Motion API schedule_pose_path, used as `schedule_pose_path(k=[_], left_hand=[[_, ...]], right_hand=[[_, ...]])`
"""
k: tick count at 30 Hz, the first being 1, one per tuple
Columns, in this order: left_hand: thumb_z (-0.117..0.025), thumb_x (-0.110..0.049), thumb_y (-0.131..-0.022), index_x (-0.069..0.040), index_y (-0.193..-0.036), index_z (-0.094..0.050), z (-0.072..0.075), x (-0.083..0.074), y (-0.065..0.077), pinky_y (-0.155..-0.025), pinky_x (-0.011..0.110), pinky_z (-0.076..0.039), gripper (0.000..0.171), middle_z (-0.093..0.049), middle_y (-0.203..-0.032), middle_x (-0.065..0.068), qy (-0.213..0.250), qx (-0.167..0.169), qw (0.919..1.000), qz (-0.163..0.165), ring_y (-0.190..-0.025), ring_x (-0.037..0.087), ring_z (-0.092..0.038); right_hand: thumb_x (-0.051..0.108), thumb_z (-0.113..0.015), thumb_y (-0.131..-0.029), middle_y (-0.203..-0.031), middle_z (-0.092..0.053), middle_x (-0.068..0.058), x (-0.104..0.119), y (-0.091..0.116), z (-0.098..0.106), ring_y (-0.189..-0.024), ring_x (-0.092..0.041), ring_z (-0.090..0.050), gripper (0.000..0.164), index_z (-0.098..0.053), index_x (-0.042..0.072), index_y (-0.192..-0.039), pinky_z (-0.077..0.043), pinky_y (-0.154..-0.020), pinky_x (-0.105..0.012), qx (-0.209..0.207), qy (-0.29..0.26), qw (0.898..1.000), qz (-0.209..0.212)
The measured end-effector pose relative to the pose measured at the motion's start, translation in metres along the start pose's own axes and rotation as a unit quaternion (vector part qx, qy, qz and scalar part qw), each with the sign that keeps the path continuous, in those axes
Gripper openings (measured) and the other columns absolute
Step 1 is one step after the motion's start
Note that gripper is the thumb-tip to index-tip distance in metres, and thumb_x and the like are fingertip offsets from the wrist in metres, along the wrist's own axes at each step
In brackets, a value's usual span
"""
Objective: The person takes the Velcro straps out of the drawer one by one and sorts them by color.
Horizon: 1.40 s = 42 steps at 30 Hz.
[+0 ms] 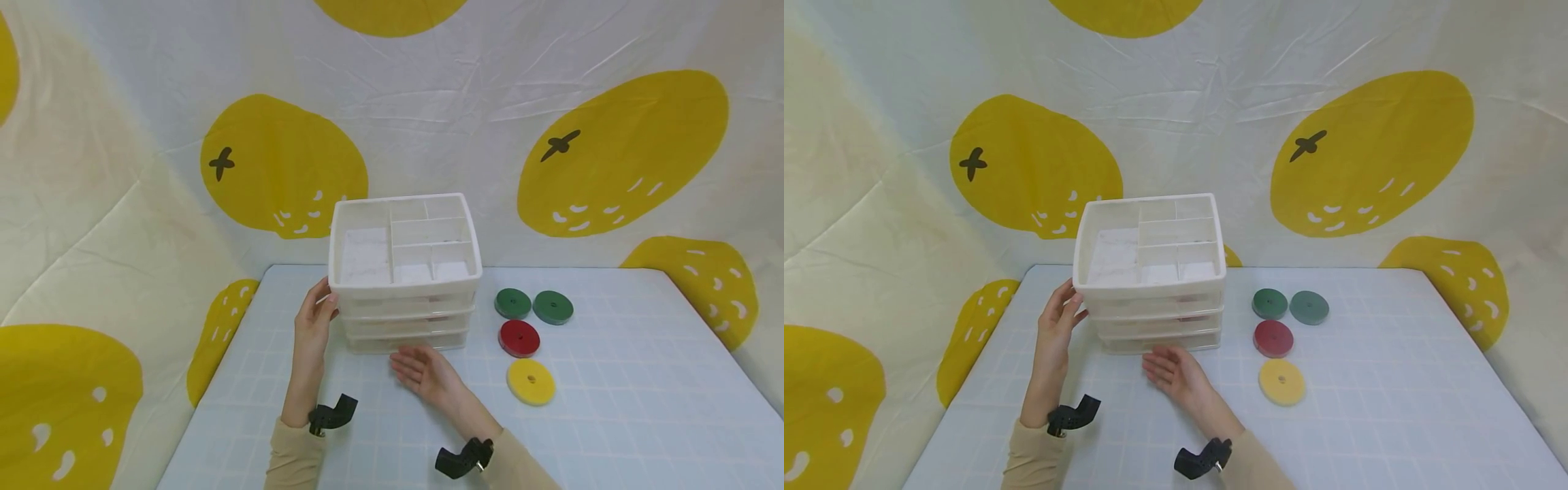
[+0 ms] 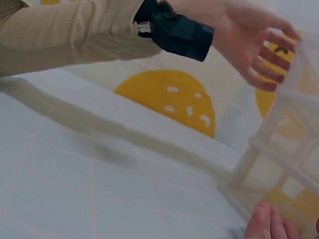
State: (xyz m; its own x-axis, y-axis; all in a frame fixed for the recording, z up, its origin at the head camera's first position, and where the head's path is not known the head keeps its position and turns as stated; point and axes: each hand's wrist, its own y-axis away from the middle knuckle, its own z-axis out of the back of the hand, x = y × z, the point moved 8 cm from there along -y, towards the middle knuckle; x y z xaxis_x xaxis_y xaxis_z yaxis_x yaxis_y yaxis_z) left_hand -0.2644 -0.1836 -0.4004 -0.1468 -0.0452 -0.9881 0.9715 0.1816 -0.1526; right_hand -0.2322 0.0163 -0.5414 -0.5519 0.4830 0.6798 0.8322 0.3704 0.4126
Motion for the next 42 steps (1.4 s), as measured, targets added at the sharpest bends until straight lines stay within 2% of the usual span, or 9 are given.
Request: schedule_pose_path(k=[7, 13, 20, 28, 35, 39, 42], left_hand=[[-0.056, -0.022, -0.098, -0.018, -0.136, -0.053, -0.001, 0.001, -0.001, -0.091, 0.024, -0.048, 0.039, -0.055, -0.121, -0.008, 0.008, -0.002, 1.0000, 0.001, -0.103, 0.006, -0.057], [-0.056, -0.022, -0.098, -0.018, -0.137, -0.052, -0.001, 0.000, -0.001, -0.091, 0.025, -0.048, 0.039, -0.055, -0.122, -0.007, 0.007, -0.004, 1.0000, 0.004, -0.104, 0.005, -0.057], [-0.056, -0.022, -0.098, -0.018, -0.136, -0.053, -0.001, 0.000, -0.001, -0.091, 0.025, -0.048, 0.039, -0.055, -0.122, -0.007, 0.004, -0.004, 1.0000, 0.004, -0.103, 0.005, -0.057], [-0.056, -0.023, -0.098, -0.019, -0.137, -0.053, 0.000, 0.001, -0.001, -0.092, 0.026, -0.048, 0.039, -0.055, -0.123, -0.006, 0.003, -0.002, 1.0000, 0.003, -0.104, 0.007, -0.056], [-0.056, -0.021, -0.098, -0.018, -0.137, -0.053, -0.001, 0.001, 0.000, -0.091, 0.026, -0.048, 0.039, -0.055, -0.122, -0.008, 0.005, -0.002, 1.0000, 0.006, -0.104, 0.006, -0.056], [-0.055, -0.021, -0.098, -0.019, -0.137, -0.052, -0.001, 0.000, 0.000, -0.092, 0.026, -0.047, 0.039, -0.055, -0.123, -0.008, 0.007, 0.000, 1.0000, 0.007, -0.104, 0.007, -0.056], [-0.055, -0.021, -0.098, -0.019, -0.137, -0.052, -0.001, 0.000, 0.001, -0.092, 0.026, -0.047, 0.039, -0.055, -0.123, -0.007, 0.007, 0.002, 0.9999, 0.007, -0.105, 0.007, -0.056]], right_hand=[[0.024, -0.034, -0.103, -0.134, -0.056, -0.023, 0.003, -0.005, 0.003, -0.114, -0.024, -0.063, 0.049, -0.034, -0.007, -0.140, -0.038, -0.111, -0.043, -0.018, -0.015, 1.000, 0.001], [0.023, -0.034, -0.103, -0.124, -0.063, -0.018, 0.007, -0.008, 0.004, -0.109, -0.023, -0.064, 0.047, -0.034, -0.006, -0.140, -0.036, -0.113, -0.044, -0.029, -0.033, 0.999, 0.002], [0.022, -0.033, -0.103, -0.124, -0.064, -0.017, 0.009, -0.009, 0.003, -0.114, -0.025, -0.062, 0.048, -0.033, -0.007, -0.142, -0.034, -0.114, -0.044, -0.030, -0.035, 0.999, 0.000], [0.021, -0.031, -0.103, -0.112, -0.067, -0.010, 0.010, -0.011, 0.003, -0.109, -0.021, -0.063, 0.048, -0.032, -0.007, -0.142, -0.035, -0.113, -0.042, -0.036, -0.048, 0.998, -0.003], [0.022, -0.036, -0.103, -0.121, -0.065, -0.016, 0.006, -0.010, 0.004, -0.111, -0.024, -0.063, 0.045, -0.036, -0.006, -0.139, -0.032, -0.116, -0.044, -0.044, -0.069, 0.997, 0.000], [0.022, -0.036, -0.103, -0.122, -0.064, -0.016, 0.005, -0.009, 0.003, -0.113, -0.023, -0.063, 0.042, -0.039, -0.004, -0.136, -0.035, -0.114, -0.042, -0.038, -0.078, 0.996, 0.002], [0.022, -0.037, -0.103, -0.116, -0.067, -0.013, 0.003, -0.007, 0.003, -0.108, -0.021, -0.065, 0.039, -0.041, -0.003, -0.133, -0.040, -0.110, -0.039, -0.034, -0.079, 0.996, 0.000]])
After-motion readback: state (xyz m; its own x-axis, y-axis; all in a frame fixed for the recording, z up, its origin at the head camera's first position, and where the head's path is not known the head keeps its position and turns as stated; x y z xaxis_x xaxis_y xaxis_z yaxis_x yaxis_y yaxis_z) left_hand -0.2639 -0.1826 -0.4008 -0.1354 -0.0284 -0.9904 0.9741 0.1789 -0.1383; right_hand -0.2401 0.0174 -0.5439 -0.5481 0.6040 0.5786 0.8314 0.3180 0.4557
